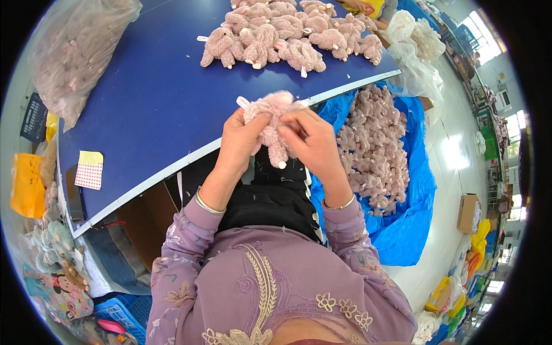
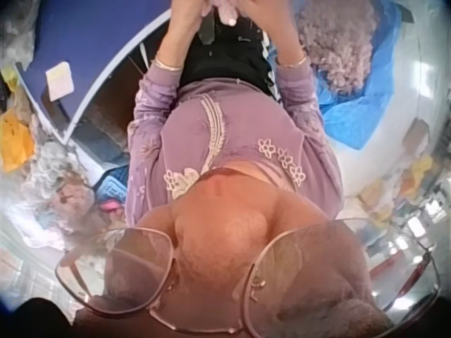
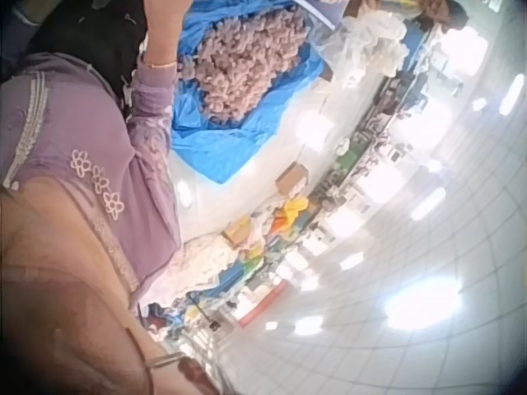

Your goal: The person uses scissors to trim loose threads and excess fabric from small pink stuffed animals on a blue table. They handle each toy one at a time, rotate it to access different sides, and place finished units into a blue bag.

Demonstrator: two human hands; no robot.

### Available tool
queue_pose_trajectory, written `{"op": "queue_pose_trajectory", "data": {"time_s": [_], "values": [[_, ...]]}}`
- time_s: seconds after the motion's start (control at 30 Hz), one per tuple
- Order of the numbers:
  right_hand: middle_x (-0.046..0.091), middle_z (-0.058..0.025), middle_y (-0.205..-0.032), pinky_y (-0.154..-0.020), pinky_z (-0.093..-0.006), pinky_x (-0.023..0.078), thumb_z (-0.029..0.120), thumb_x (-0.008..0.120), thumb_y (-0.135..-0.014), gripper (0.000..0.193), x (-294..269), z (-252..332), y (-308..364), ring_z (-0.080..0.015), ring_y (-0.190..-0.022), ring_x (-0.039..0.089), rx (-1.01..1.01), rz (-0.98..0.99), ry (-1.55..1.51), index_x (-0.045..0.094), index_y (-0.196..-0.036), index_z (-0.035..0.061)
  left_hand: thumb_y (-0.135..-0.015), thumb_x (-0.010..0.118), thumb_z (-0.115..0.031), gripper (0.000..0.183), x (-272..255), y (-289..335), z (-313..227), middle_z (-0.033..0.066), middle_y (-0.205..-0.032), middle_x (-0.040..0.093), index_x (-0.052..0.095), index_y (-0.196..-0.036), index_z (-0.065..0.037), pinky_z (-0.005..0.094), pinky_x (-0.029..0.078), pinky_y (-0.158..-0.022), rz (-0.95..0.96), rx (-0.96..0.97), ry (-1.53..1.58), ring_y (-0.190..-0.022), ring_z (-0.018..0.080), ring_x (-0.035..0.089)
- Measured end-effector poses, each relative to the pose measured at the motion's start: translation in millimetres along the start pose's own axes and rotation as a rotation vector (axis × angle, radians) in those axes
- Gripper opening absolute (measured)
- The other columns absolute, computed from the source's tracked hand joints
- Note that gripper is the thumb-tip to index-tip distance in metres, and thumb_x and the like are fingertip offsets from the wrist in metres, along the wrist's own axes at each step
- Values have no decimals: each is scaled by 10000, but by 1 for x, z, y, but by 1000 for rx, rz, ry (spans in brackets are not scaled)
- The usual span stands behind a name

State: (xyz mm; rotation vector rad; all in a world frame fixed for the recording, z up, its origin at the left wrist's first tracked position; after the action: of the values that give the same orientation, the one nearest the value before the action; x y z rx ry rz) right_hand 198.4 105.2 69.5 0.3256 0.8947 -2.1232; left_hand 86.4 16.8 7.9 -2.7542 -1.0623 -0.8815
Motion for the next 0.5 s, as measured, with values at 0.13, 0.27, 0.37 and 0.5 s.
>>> {"op": "queue_pose_trajectory", "data": {"time_s": [0.13,0.27,0.37,0.5], "values": [[556,8,-695,-543,-214,362,62,671,-836,85,-40,-17,7,-47,-611,457,359,-150,-398,624,-802,1,-886,601,-66,221,-9,2,-6,79,-966,652,566,-1085,23,244,517,-675,-54,-20,-1,-798,124,642],[508,-33,-578,-429,-220,259,284,552,-936,326,-71,-1,14,-65,-476,370,-75,219,-826,608,-793,-4,-890,575,-90,214,-17,-2,-9,57,-931,639,573,-1081,6,201,459,-586,-2,-16,34,-736,94,611],[627,-92,-766,-390,-179,210,399,303,-1031,526,-62,-58,9,-24,-428,295,534,-18,-590,617,-992,-22,-871,513,-57,203,-5,-2,-10,18,-889,624,576,-1060,-16,189,363,-490,52,10,129,-665,47,553],[604,-46,-774,-340,-191,202,533,281,-996,564,8,-79,46,-31,-385,270,957,169,-1177,550,-1157,65,-841,478,-7,246,5,-3,-5,14,-927,625,574,-1064,-48,179,363,-500,134,55,137,-688,40,552]]}}
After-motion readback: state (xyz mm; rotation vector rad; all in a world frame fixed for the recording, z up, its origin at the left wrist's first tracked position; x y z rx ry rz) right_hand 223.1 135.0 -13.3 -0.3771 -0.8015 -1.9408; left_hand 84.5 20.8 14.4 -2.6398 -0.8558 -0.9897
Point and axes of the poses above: each hand's wrist, its own y-axis away from the middle knuckle, its own x-axis out of the palm, z = x × y, the point moved 6 cm from there along -y, towards the middle knuckle
